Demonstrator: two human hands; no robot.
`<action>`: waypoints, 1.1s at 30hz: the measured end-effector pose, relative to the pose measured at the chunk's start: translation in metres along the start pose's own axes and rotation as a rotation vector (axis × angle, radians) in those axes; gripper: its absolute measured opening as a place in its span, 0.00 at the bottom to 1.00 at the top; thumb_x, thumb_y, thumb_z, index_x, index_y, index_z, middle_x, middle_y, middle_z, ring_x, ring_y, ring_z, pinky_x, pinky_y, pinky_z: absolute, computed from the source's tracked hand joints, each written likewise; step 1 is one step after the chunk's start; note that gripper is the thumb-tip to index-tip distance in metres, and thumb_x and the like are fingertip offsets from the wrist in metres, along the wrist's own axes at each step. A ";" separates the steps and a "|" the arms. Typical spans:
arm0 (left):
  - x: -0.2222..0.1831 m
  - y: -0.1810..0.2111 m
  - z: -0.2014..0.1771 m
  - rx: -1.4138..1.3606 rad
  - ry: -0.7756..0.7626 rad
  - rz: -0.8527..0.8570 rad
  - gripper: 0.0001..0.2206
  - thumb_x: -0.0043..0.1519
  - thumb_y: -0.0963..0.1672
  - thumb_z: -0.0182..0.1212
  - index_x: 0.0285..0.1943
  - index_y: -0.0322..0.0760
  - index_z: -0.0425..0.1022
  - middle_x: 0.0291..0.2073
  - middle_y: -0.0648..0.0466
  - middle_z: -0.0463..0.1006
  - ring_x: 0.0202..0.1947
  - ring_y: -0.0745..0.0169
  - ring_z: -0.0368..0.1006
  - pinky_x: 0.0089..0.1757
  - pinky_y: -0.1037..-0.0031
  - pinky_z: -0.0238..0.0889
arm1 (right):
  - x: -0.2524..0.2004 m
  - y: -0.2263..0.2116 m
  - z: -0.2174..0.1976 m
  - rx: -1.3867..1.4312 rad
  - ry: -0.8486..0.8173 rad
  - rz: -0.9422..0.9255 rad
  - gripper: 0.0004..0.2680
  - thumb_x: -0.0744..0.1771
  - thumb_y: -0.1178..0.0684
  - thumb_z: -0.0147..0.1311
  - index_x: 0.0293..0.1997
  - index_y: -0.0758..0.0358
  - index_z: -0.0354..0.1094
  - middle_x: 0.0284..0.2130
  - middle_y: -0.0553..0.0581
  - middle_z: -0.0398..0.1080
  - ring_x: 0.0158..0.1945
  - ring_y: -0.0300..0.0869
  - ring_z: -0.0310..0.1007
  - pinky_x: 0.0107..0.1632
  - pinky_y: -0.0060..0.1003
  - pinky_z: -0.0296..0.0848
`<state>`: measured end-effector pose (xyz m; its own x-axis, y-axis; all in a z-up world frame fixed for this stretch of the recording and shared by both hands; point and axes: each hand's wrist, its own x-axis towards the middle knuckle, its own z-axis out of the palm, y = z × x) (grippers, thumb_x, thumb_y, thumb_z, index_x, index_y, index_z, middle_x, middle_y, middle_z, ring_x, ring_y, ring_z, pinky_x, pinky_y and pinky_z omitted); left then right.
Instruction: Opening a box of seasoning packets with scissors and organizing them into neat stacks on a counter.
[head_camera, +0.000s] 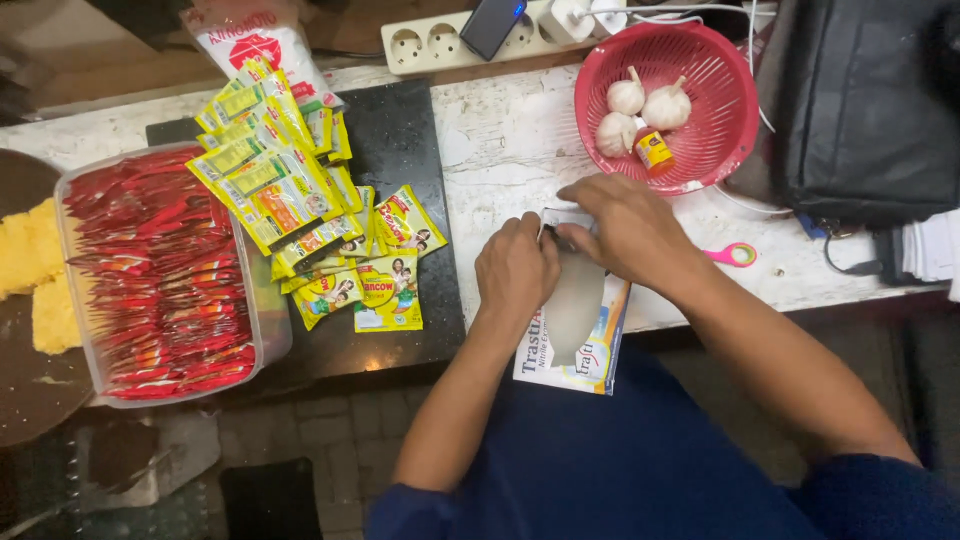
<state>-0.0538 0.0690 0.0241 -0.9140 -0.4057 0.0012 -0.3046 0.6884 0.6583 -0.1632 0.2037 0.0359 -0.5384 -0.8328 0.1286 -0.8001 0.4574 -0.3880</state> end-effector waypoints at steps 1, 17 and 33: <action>-0.001 -0.001 0.001 0.002 0.009 0.007 0.04 0.57 0.39 0.56 0.34 0.28 0.74 0.19 0.47 0.69 0.21 0.54 0.73 0.24 0.66 0.67 | 0.004 -0.004 0.000 -0.004 0.009 -0.005 0.14 0.62 0.50 0.61 0.51 0.59 0.72 0.42 0.61 0.73 0.49 0.56 0.73 0.49 0.48 0.72; -0.007 -0.001 0.015 0.001 0.007 0.006 0.17 0.60 0.39 0.50 0.56 0.21 0.72 0.38 0.37 0.78 0.37 0.45 0.77 0.36 0.57 0.73 | 0.007 0.022 0.053 0.052 0.128 -0.088 0.04 0.63 0.55 0.60 0.38 0.57 0.74 0.28 0.55 0.72 0.38 0.48 0.75 0.42 0.38 0.73; 0.002 -0.016 0.016 -0.301 0.021 0.123 0.21 0.60 0.41 0.51 0.63 0.27 0.69 0.51 0.36 0.75 0.52 0.37 0.71 0.53 0.55 0.64 | 0.007 -0.001 0.006 0.143 -0.054 -0.008 0.07 0.63 0.58 0.58 0.43 0.63 0.73 0.37 0.64 0.74 0.44 0.57 0.75 0.46 0.48 0.73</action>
<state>-0.0549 0.0673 0.0014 -0.9322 -0.3455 0.1080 -0.0969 0.5255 0.8453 -0.1647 0.1951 0.0315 -0.5137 -0.8538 0.0844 -0.7567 0.4045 -0.5136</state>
